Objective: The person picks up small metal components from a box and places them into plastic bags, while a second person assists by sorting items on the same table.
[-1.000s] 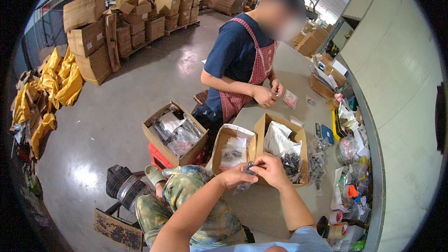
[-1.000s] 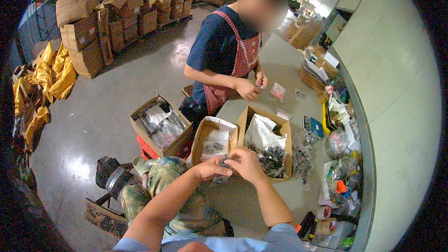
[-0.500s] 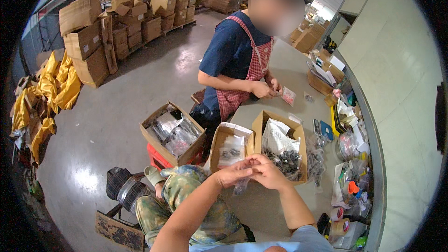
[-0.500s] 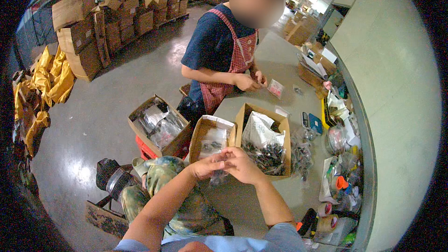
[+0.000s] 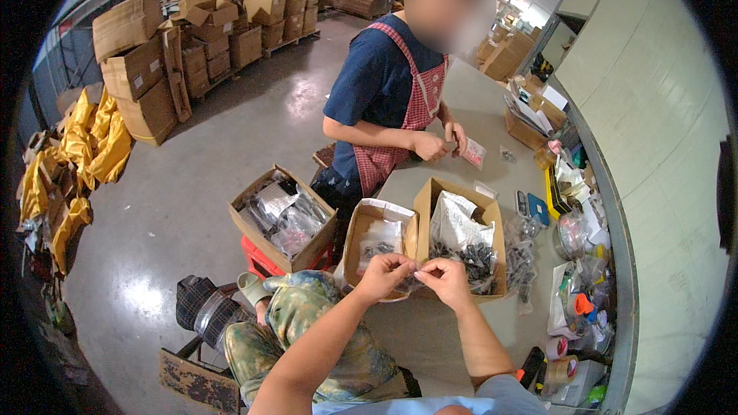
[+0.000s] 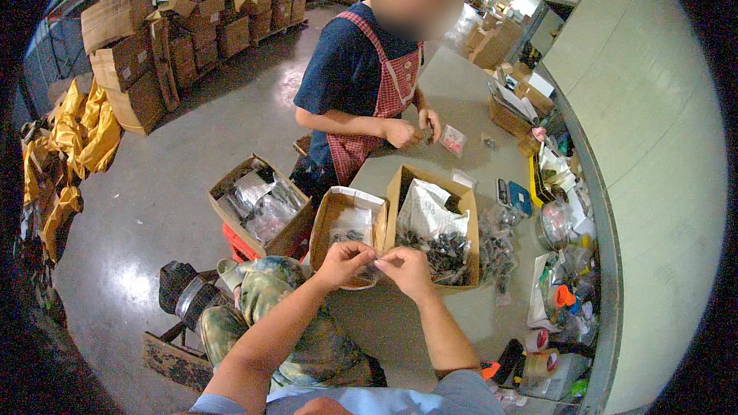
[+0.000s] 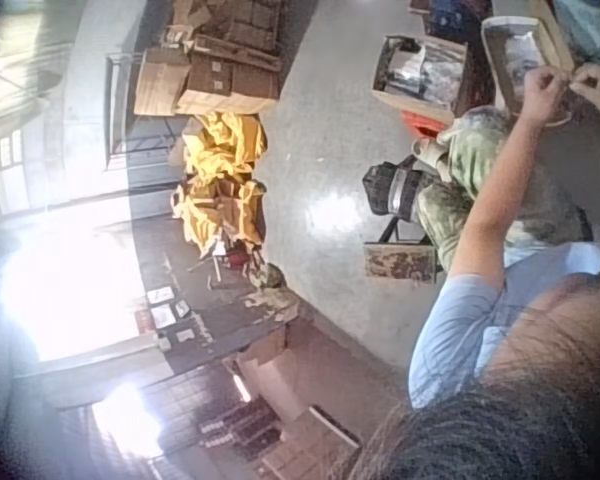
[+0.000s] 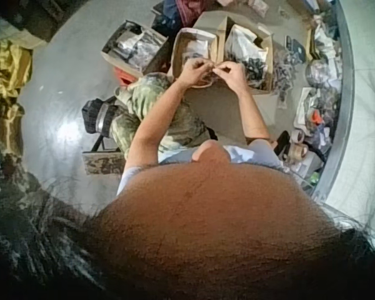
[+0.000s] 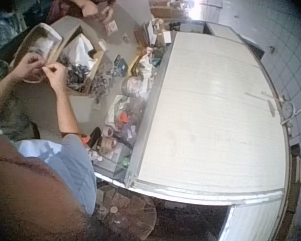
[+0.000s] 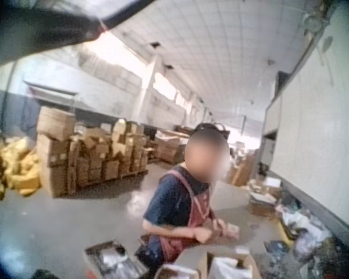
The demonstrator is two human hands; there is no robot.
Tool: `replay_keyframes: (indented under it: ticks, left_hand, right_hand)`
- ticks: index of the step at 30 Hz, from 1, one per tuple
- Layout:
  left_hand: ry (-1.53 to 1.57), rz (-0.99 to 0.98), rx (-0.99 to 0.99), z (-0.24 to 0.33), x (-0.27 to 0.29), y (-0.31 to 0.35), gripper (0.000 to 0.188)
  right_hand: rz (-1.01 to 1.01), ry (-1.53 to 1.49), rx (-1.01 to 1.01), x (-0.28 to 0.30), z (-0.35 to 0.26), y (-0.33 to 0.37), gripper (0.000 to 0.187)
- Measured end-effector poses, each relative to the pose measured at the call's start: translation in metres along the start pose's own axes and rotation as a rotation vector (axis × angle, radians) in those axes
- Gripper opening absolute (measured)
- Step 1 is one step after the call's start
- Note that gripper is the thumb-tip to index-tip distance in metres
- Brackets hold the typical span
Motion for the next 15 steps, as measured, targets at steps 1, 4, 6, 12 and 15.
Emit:
replay_keyframes:
  ticks: [1,4,6,12,15]
  left_hand:
    - [-0.032,0.005,-0.016,0.007,-0.001,0.000,0.019]
    - [-0.061,0.009,-0.024,0.008,-0.001,0.002,0.017]
    - [-0.078,0.003,0.002,0.006,-0.001,0.002,0.017]
    - [-0.104,-0.020,-0.025,-0.006,0.002,0.003,0.017]
    - [-0.139,-0.056,0.015,0.008,-0.006,0.001,0.017]
  right_hand:
    - [0.000,-0.003,-0.047,-0.001,0.005,-0.002,0.014]
    - [-0.038,-0.166,-0.052,-0.006,0.010,0.000,0.016]
    - [-0.096,-0.020,-0.020,-0.010,0.006,0.000,0.010]
    - [-0.110,0.095,0.158,-0.014,-0.001,0.001,0.011]
    - [-0.090,0.124,0.170,-0.008,0.001,0.003,0.010]
Point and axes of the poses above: each hand's wrist, its own y-axis away from the middle knuckle, its own x-axis out of the back of the hand, z = x × y, the point moved 5 cm from there along -y, towards the middle knuckle, and after that the axes turned 13 degrees about -x, right-handed, at the moved point
